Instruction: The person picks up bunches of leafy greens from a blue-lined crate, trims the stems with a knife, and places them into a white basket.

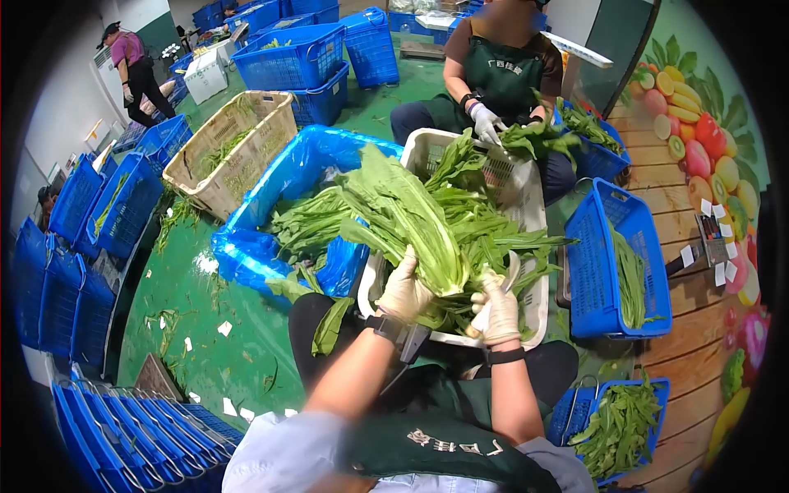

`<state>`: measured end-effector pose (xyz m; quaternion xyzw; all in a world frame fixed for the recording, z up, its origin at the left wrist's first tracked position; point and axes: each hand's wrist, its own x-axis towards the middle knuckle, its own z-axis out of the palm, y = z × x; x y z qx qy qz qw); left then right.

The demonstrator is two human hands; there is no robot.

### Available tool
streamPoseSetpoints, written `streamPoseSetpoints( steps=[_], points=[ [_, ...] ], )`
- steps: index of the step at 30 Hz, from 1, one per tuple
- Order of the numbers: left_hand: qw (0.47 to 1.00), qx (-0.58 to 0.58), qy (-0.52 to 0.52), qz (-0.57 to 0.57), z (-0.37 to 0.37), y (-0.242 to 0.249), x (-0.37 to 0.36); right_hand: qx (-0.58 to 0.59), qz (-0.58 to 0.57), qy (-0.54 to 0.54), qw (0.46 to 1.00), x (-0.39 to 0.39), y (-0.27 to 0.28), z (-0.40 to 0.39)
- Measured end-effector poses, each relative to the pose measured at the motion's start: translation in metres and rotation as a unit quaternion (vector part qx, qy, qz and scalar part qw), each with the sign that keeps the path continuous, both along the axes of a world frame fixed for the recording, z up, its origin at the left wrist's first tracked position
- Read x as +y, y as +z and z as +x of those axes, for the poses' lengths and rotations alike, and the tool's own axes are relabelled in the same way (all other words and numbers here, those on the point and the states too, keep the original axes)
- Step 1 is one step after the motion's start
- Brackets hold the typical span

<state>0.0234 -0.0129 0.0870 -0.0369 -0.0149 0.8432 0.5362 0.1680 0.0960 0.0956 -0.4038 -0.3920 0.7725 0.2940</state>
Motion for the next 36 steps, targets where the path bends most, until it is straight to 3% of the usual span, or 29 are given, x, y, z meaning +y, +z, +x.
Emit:
streamPoseSetpoints(
  steps=[2,5,6,8,10,12,13,14,16,17,18,20,21,24,26,28,30,32,33,34,35,36],
  points=[
    [0.992,0.119,0.024,-0.042,0.0,0.0,-0.003,-0.027,0.149,0.007,0.988,-0.007,0.004,0.001],
    [0.987,0.151,0.02,-0.042,0.005,-0.009,-0.002,-0.053,0.149,0.086,0.984,-0.02,0.032,-0.009],
    [0.99,0.14,0.008,-0.027,0.004,-0.008,-0.002,-0.07,0.099,0.131,0.984,-0.017,0.03,-0.007],
    [0.988,0.152,0.003,0.001,0.001,-0.006,-0.004,0.006,0.068,0.147,0.987,-0.013,0.019,-0.005],
    [0.985,0.17,0.021,-0.013,0.004,0.002,-0.007,0.008,0.099,0.021,0.995,-0.03,0.021,-0.011],
    [0.993,0.113,0.029,-0.021,0.004,-0.008,0.0,0.132,-0.031,-0.046,0.99,-0.023,-0.002,-0.011],
    [0.992,0.106,0.055,-0.044,0.004,-0.008,0.004,0.197,-0.158,-0.107,0.962,-0.011,-0.011,-0.008],
    [0.989,0.1,0.081,-0.068,0.004,-0.007,0.006,0.221,-0.145,-0.099,0.959,-0.001,-0.022,0.0],
    [0.982,0.119,0.103,-0.102,0.002,-0.003,0.004,-0.031,0.025,-0.071,0.997,0.003,-0.014,0.001],
    [0.973,0.144,0.113,-0.14,0.004,-0.004,0.002,-0.14,0.157,-0.02,0.977,0.002,-0.009,0.004],
    [0.962,0.17,0.122,-0.176,0.004,-0.006,0.002,-0.125,0.241,-0.043,0.961,-0.011,0.011,-0.001],
    [0.929,0.232,0.189,-0.219,0.011,-0.013,0.009,-0.04,0.27,-0.005,0.962,-0.019,0.044,-0.013],
    [0.923,0.246,0.188,-0.227,0.016,-0.011,0.008,-0.008,0.262,0.047,0.964,-0.019,0.059,-0.019],
    [0.918,0.278,0.155,-0.237,0.025,-0.003,0.006,0.037,0.413,0.07,0.907,-0.015,0.108,-0.056],
    [0.876,0.351,0.15,-0.295,0.025,-0.017,0.012,0.038,0.513,0.058,0.856,0.002,0.109,-0.074],
    [0.84,0.401,0.195,-0.307,0.031,-0.034,0.012,-0.051,0.683,0.085,0.724,0.008,0.148,-0.113],
    [0.84,0.406,0.142,-0.33,0.032,-0.032,0.005,-0.125,0.642,0.141,0.743,0.015,0.157,-0.131],
    [0.839,0.401,0.154,-0.333,0.027,-0.027,-0.002,-0.056,0.452,0.14,0.879,0.009,0.164,-0.111],
    [0.84,0.394,0.163,-0.335,0.025,-0.026,-0.003,0.033,0.374,0.102,0.921,0.005,0.163,-0.099],
    [0.842,0.389,0.167,-0.334,0.021,-0.028,-0.003,0.052,0.339,0.06,0.937,0.001,0.164,-0.083],
    [0.87,0.35,0.182,-0.297,0.016,-0.031,-0.001,-0.011,0.323,0.062,0.944,-0.008,0.174,-0.058],
    [0.893,0.309,0.197,-0.26,0.011,-0.033,0.0,0.099,0.305,0.019,0.947,-0.017,0.165,-0.039]
  ],
)
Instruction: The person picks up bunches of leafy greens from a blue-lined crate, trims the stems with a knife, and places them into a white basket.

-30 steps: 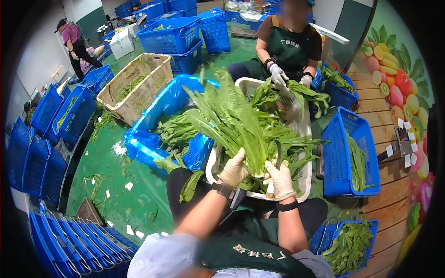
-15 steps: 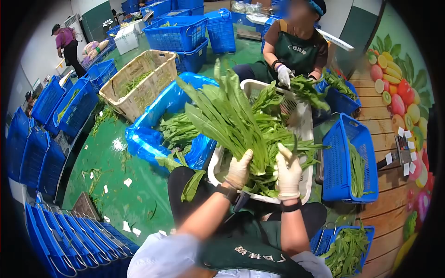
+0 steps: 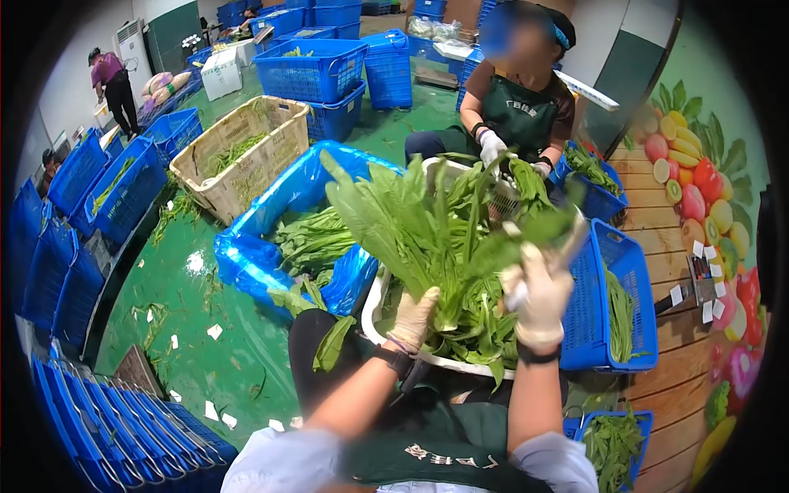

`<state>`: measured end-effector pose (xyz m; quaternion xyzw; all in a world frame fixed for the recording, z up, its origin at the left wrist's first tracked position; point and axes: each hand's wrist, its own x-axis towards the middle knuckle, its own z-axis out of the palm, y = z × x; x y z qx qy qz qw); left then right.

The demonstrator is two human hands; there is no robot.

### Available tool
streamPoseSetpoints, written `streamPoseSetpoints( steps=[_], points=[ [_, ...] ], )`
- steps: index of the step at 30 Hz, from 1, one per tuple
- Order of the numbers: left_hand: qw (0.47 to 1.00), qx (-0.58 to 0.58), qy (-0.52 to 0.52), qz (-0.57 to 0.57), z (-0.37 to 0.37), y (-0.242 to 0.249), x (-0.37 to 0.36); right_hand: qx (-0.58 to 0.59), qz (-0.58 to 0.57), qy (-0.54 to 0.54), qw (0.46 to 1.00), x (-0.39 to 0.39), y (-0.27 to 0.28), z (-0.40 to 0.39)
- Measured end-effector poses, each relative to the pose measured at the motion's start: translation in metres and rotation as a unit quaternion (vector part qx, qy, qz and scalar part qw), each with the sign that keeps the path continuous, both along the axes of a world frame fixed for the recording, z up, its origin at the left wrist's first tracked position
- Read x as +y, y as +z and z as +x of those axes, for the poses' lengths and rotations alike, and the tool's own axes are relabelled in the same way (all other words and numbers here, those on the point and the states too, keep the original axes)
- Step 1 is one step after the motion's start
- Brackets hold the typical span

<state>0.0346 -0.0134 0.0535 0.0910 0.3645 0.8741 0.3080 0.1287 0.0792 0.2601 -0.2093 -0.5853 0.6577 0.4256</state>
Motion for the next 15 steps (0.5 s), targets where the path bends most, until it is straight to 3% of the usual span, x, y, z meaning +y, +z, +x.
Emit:
streamPoseSetpoints(
  steps=[2,3,4,6,8,10,12,14,15],
  points=[
    [0.998,-0.056,0.005,0.036,-0.01,0.002,0.003,0.084,-0.039,-0.038,0.995,-0.021,0.002,0.043],
    [0.992,-0.105,-0.006,0.072,-0.012,0.007,0.004,0.19,-0.064,-0.124,0.972,-0.005,-0.015,0.06],
    [0.982,-0.156,-0.018,0.105,-0.014,0.012,0.004,0.169,0.04,-0.32,0.931,-0.006,0.002,0.073],
    [0.967,-0.222,-0.036,0.122,-0.021,0.001,0.003,0.209,0.092,-0.188,0.955,0.005,0.017,0.134],
    [0.964,-0.229,-0.037,0.129,-0.02,-0.004,0.003,0.262,0.114,-0.416,0.863,0.008,0.056,0.094],
    [0.971,-0.2,-0.051,0.119,-0.016,-0.006,0.001,-0.063,0.167,-0.308,0.934,0.042,0.021,0.096],
    [0.978,-0.166,-0.066,0.111,-0.009,-0.007,-0.005,-0.141,0.212,-0.209,0.944,0.067,-0.029,0.062],
    [0.992,-0.093,-0.07,0.045,-0.005,0.002,-0.009,-0.181,0.046,-0.071,0.98,0.047,-0.029,0.034],
    [0.992,-0.076,-0.081,0.055,-0.001,0.006,-0.016,-0.164,0.029,-0.025,0.986,0.041,-0.026,0.022]
  ],
)
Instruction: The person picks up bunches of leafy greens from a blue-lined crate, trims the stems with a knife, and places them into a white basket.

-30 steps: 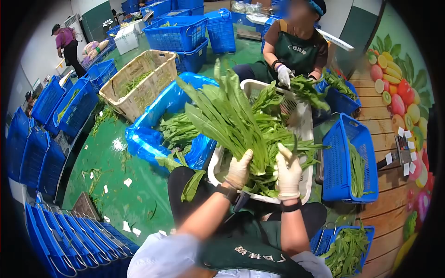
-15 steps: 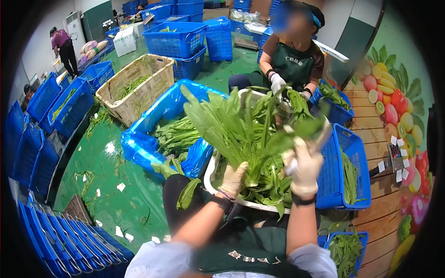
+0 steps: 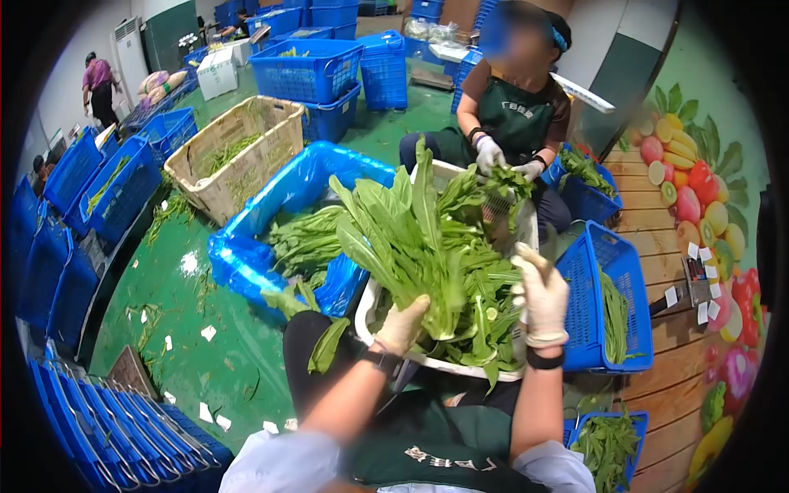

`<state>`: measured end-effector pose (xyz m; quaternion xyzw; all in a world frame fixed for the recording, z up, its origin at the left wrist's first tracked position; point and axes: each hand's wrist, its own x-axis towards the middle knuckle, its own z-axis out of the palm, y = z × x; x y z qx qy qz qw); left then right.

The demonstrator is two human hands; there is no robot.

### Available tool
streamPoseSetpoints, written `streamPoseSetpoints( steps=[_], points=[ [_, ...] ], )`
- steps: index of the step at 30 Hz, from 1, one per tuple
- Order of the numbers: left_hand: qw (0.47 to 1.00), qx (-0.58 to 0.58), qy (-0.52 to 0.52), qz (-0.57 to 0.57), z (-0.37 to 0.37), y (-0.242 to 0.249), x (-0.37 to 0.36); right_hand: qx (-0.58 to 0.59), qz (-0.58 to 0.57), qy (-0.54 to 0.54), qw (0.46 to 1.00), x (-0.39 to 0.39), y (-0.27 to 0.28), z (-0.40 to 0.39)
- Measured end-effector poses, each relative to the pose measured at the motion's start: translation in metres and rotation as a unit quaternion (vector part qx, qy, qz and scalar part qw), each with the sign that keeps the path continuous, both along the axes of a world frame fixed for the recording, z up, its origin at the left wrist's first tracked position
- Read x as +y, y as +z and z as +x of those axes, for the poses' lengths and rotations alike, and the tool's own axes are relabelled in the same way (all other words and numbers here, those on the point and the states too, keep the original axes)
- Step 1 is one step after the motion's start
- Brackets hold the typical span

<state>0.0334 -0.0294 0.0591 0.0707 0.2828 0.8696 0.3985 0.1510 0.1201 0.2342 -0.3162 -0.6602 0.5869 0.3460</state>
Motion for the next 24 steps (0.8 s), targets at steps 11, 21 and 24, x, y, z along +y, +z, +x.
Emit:
streamPoseSetpoints(
  steps=[11,21,24],
  points=[
    [0.986,0.117,-0.068,-0.101,-0.004,0.038,-0.045,-0.033,-0.119,0.261,0.957,0.063,0.038,-0.081],
    [0.962,-0.198,-0.114,0.152,-0.042,0.01,-0.032,0.139,0.247,-0.304,0.91,0.061,0.087,-0.019],
    [0.97,-0.185,-0.025,0.156,-0.058,0.004,-0.023,0.275,0.192,-0.401,0.853,0.047,0.117,0.006]
  ],
)
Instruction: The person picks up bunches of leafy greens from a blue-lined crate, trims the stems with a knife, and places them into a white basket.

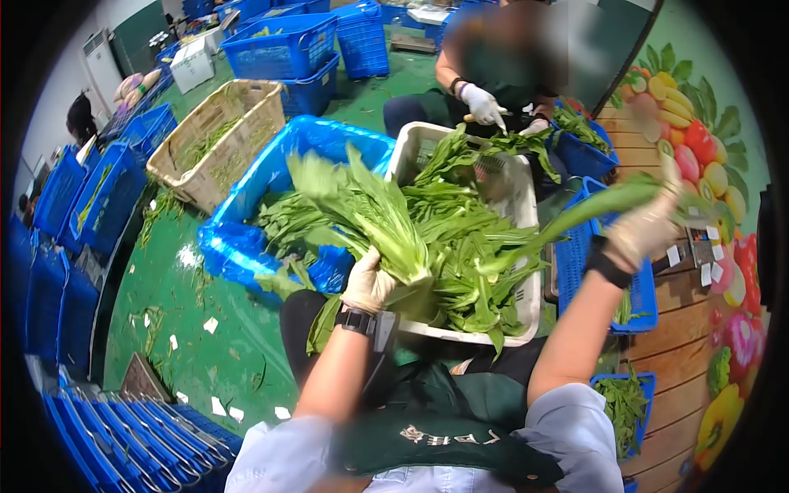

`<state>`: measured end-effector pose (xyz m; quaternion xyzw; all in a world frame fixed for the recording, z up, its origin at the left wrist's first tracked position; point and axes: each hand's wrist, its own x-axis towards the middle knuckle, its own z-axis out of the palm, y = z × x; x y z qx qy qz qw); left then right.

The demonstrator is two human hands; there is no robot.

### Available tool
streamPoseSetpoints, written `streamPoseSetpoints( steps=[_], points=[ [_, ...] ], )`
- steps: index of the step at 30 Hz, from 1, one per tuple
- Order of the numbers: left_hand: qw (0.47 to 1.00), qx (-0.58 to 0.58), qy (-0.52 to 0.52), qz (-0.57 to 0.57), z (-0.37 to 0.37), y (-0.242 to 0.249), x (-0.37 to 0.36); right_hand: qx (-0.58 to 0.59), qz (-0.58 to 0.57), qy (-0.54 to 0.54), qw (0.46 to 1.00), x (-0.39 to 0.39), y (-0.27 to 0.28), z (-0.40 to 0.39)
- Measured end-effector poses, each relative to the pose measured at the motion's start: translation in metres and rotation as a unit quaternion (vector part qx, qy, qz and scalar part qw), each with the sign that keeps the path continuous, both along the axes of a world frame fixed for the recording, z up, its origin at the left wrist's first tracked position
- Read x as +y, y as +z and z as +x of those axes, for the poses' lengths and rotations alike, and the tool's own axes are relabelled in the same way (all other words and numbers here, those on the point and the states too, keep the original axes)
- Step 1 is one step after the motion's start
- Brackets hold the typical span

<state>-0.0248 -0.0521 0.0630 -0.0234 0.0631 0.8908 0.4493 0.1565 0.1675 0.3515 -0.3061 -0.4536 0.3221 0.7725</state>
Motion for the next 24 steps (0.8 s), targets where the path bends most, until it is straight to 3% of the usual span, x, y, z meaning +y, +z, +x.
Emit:
streamPoseSetpoints(
  steps=[1,2,3,5,6,7,9,10,11,13,15,17,18,19,20,21,24],
  points=[
    [0.999,0.003,0.032,-0.027,-0.004,0.0,-0.003,0.058,0.0,-0.006,0.998,0.005,0.013,0.012],
    [0.999,-0.03,0.039,-0.008,-0.009,-0.004,-0.007,0.053,-0.056,-0.078,0.994,-0.004,0.031,0.018],
    [0.998,-0.026,0.052,-0.009,-0.011,-0.003,-0.012,-0.051,-0.02,-0.157,0.986,0.01,0.027,0.036],
    [0.999,-0.026,0.036,-0.026,-0.009,0.001,-0.014,-0.247,-0.115,-0.156,0.949,0.03,0.005,0.032],
    [0.999,-0.01,0.029,-0.022,-0.009,0.0,-0.013,-0.355,-0.113,0.082,0.924,0.063,-0.026,0.026],
    [1.0,-0.004,0.029,-0.012,-0.006,0.003,-0.009,-0.406,0.176,0.095,0.892,0.071,-0.075,0.005],
    [0.999,0.016,-0.009,0.03,-0.001,0.015,-0.005,-0.352,0.052,0.364,0.861,0.003,-0.129,-0.019],
    [0.998,0.05,0.022,0.027,0.005,0.021,-0.002,-0.372,0.024,0.404,0.836,-0.037,-0.14,-0.025],
    [0.998,0.05,-0.003,0.029,0.007,0.023,-0.001,-0.396,0.116,0.397,0.82,-0.046,-0.184,-0.032],
    [0.992,0.118,0.031,-0.03,0.014,0.02,0.004,-0.502,0.096,0.387,0.768,-0.099,-0.181,-0.04],
    [0.983,0.146,0.066,-0.091,0.023,0.027,0.006,-0.498,0.218,0.297,0.785,-0.106,-0.219,-0.055],
    [0.986,0.134,0.052,-0.082,0.023,0.022,0.003,-0.489,0.2,0.282,0.8,-0.111,-0.227,-0.057],
    [0.987,0.129,0.053,-0.079,0.024,0.023,0.003,-0.37,0.034,0.362,0.855,-0.116,-0.225,-0.061],
    [0.988,0.122,0.053,-0.076,0.025,0.025,0.003,-0.232,-0.136,0.422,0.866,-0.119,-0.221,-0.063],
    [0.993,0.094,0.05,-0.052,0.023,0.018,0.005,-0.086,-0.316,0.491,0.807,-0.112,-0.211,-0.053],
    [0.996,0.065,0.047,-0.03,0.02,0.011,0.006,-0.033,-0.396,0.506,0.766,-0.097,-0.214,-0.051],
    [0.999,0.031,0.013,0.003,0.022,0.014,0.0,-0.125,-0.41,0.45,0.783,-0.067,-0.246,-0.033]
  ],
)
